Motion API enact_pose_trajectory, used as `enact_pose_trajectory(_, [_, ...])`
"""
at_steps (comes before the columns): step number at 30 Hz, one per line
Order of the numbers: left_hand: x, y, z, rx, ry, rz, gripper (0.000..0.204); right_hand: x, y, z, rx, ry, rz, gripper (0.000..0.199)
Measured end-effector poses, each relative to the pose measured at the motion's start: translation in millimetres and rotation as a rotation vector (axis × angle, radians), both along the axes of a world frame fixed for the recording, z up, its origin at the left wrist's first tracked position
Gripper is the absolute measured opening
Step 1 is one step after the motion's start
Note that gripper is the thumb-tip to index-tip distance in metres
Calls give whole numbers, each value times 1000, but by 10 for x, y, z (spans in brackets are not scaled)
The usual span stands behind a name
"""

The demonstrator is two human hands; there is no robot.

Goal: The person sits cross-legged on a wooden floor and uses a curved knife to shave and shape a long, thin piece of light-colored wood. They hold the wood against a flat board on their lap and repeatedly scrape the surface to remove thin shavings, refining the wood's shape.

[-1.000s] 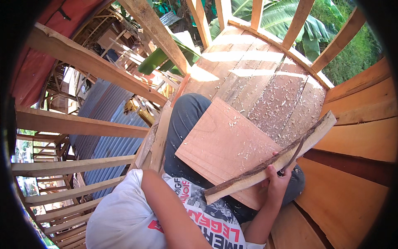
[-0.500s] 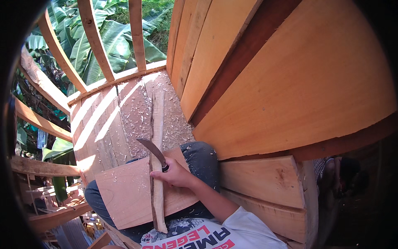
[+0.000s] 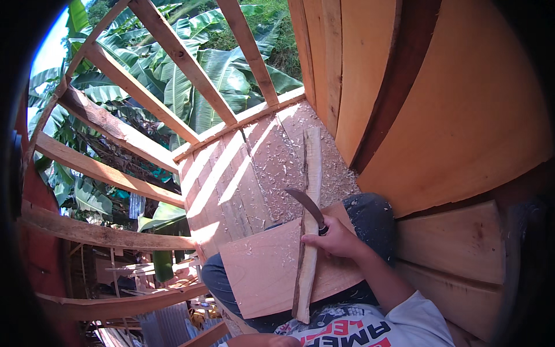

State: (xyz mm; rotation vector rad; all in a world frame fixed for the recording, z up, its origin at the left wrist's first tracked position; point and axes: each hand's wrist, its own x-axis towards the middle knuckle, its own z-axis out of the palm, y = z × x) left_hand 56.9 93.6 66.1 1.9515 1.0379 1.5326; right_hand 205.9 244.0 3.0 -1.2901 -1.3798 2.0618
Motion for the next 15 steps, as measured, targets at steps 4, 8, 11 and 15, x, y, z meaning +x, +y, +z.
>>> enact_pose_trajectory(4, [1, -57, -15, 18, -1, 33, 68, 31, 21, -37, -19, -26, -35, 32])
enact_pose_trajectory(8, [-38, -143, -16, 9, -5, 65, 68, 24, 21, -57, -19, -22, -16, 32])
enact_pose_trajectory(11, [-65, -107, -24, 24, -2, 86, 68, 63, 14, -89, -12, -3, -33, 33])
enact_pose_trajectory(15, [-53, -178, -2, 33, -1, 96, 69, 73, 13, -64, -7, 9, -53, 34])
